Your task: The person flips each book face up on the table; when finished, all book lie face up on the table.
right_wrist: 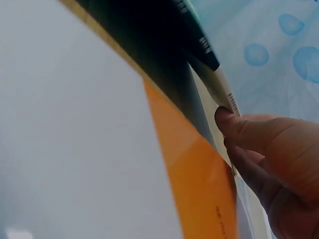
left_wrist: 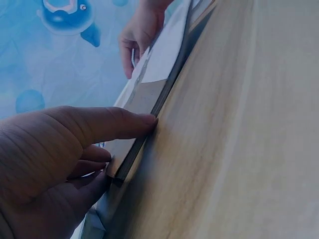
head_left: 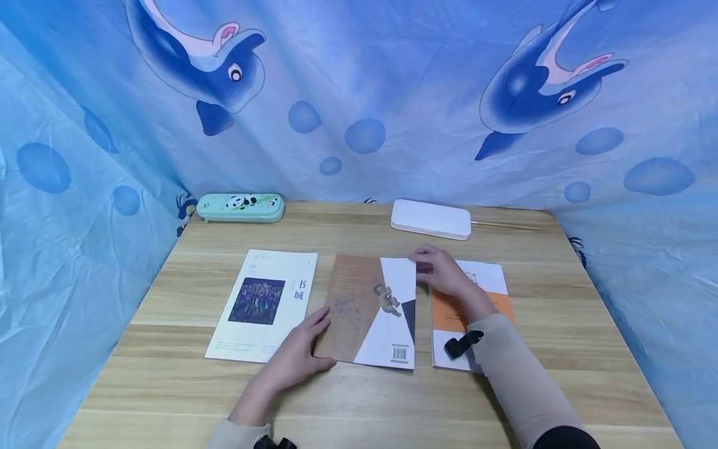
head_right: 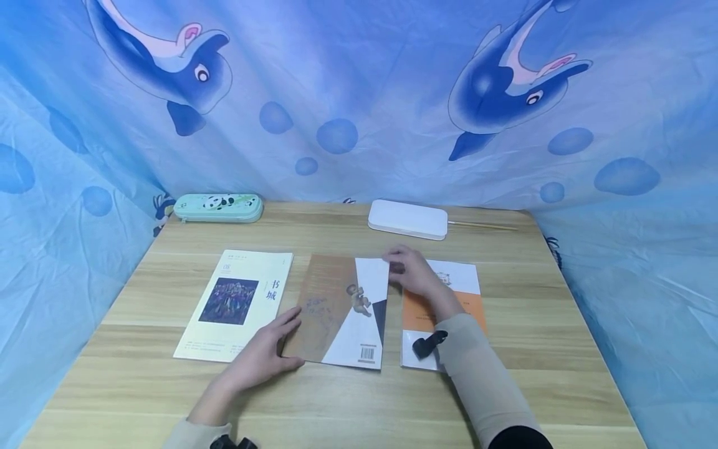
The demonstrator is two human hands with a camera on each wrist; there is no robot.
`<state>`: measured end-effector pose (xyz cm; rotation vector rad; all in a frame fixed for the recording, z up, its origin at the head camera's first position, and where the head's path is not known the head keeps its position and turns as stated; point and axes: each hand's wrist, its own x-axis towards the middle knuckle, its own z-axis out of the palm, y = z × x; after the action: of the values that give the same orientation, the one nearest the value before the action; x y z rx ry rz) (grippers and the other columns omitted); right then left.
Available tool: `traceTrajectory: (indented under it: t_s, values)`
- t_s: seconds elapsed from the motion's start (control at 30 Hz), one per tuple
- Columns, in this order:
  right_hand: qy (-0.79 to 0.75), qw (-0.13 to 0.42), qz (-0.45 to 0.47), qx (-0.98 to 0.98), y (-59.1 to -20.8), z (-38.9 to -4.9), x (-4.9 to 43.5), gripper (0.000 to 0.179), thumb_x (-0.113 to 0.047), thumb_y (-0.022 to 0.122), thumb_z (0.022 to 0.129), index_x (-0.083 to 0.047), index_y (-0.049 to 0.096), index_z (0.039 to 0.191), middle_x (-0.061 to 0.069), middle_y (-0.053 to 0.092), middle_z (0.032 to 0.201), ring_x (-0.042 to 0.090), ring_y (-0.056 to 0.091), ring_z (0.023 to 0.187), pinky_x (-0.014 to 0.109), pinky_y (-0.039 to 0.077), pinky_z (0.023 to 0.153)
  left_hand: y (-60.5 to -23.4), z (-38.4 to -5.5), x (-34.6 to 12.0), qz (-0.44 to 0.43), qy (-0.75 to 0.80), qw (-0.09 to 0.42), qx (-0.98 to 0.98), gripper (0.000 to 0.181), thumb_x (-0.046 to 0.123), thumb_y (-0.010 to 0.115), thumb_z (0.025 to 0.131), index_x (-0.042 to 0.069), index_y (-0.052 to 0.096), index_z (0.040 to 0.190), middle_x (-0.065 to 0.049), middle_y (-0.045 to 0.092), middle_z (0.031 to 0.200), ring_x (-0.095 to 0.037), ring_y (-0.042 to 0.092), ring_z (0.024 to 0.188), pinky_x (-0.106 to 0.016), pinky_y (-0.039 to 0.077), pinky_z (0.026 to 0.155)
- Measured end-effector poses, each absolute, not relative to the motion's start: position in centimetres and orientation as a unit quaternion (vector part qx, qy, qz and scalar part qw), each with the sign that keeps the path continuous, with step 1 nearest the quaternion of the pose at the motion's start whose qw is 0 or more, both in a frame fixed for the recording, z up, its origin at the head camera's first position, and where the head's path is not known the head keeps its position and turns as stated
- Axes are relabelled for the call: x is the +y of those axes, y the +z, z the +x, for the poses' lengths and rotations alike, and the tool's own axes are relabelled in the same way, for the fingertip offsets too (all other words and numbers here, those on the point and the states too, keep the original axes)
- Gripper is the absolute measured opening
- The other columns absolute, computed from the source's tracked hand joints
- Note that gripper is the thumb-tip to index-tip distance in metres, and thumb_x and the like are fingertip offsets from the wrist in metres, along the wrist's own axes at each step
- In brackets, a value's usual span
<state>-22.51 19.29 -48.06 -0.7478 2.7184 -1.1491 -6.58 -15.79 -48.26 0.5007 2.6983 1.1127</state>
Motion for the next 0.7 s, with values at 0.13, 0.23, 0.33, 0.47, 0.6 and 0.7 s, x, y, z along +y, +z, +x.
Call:
traceTrajectory:
  t_s: [0.13, 0.23, 0.33, 0.47, 0.6, 0.7]
  values:
    - [-0.371, 0.048, -0.231, 0.898, -48.1, -22.5, 19.6, 0.043, -0.001, 0.076, 0.088, -0.007, 0.069, 0.129, 0.014, 0.065, 0.130, 0.031, 0.062, 0.119, 0.046, 0.053, 0.101, -48.3, -6.2, -15.7, 0.164, 0.382, 0.103, 0.904, 0.091, 0.020, 0.092, 0.071, -0.010, 0.046, 0.144, -0.015, 0.027, 0.164, -0.034, 0.029, 0.149, -0.045, 0.027, 0.120]
    - [-0.381, 0.044, -0.237, 0.893, -48.1, -22.6, 19.8, 0.039, -0.002, 0.076, 0.088, -0.008, 0.071, 0.127, 0.012, 0.068, 0.126, 0.030, 0.064, 0.115, 0.045, 0.054, 0.099, -48.4, -6.0, -15.6, 0.160, 0.386, 0.094, 0.904, 0.090, 0.020, 0.092, 0.072, -0.009, 0.046, 0.145, -0.015, 0.029, 0.163, -0.034, 0.031, 0.148, -0.045, 0.029, 0.119]
    - [-0.390, 0.036, -0.238, 0.889, -47.9, -22.6, 20.1, 0.035, -0.003, 0.077, 0.088, -0.006, 0.072, 0.123, 0.013, 0.070, 0.121, 0.030, 0.066, 0.112, 0.045, 0.056, 0.097, -48.4, -6.0, -15.5, 0.155, 0.385, 0.069, 0.907, 0.086, 0.023, 0.092, 0.074, -0.005, 0.050, 0.144, -0.015, 0.036, 0.160, -0.034, 0.039, 0.144, -0.046, 0.033, 0.117]
    - [-0.401, 0.024, -0.223, 0.888, -47.6, -22.4, 20.6, 0.033, -0.005, 0.077, 0.089, -0.005, 0.073, 0.121, 0.013, 0.071, 0.119, 0.030, 0.067, 0.110, 0.046, 0.056, 0.096, -48.3, -6.1, -15.5, 0.147, 0.386, 0.022, 0.911, 0.074, 0.023, 0.090, 0.076, -0.002, 0.059, 0.138, -0.015, 0.049, 0.151, -0.034, 0.051, 0.135, -0.046, 0.041, 0.113]
    - [-0.427, 0.012, -0.220, 0.877, -47.4, -22.3, 20.9, 0.032, -0.003, 0.076, 0.089, -0.006, 0.072, 0.120, 0.012, 0.072, 0.117, 0.029, 0.069, 0.108, 0.043, 0.058, 0.092, -48.3, -6.0, -15.7, 0.131, 0.386, -0.029, 0.913, 0.060, 0.022, 0.090, 0.076, -0.002, 0.068, 0.127, -0.014, 0.060, 0.140, -0.034, 0.061, 0.124, -0.045, 0.048, 0.106]
    - [-0.447, -0.005, -0.224, 0.866, -47.2, -22.3, 20.9, 0.030, -0.001, 0.074, 0.090, -0.007, 0.071, 0.119, 0.011, 0.073, 0.113, 0.029, 0.071, 0.104, 0.040, 0.060, 0.088, -48.2, -5.8, -15.8, 0.120, 0.395, -0.062, 0.909, 0.052, 0.017, 0.091, 0.074, -0.003, 0.072, 0.119, -0.016, 0.065, 0.132, -0.034, 0.066, 0.117, -0.043, 0.054, 0.099]
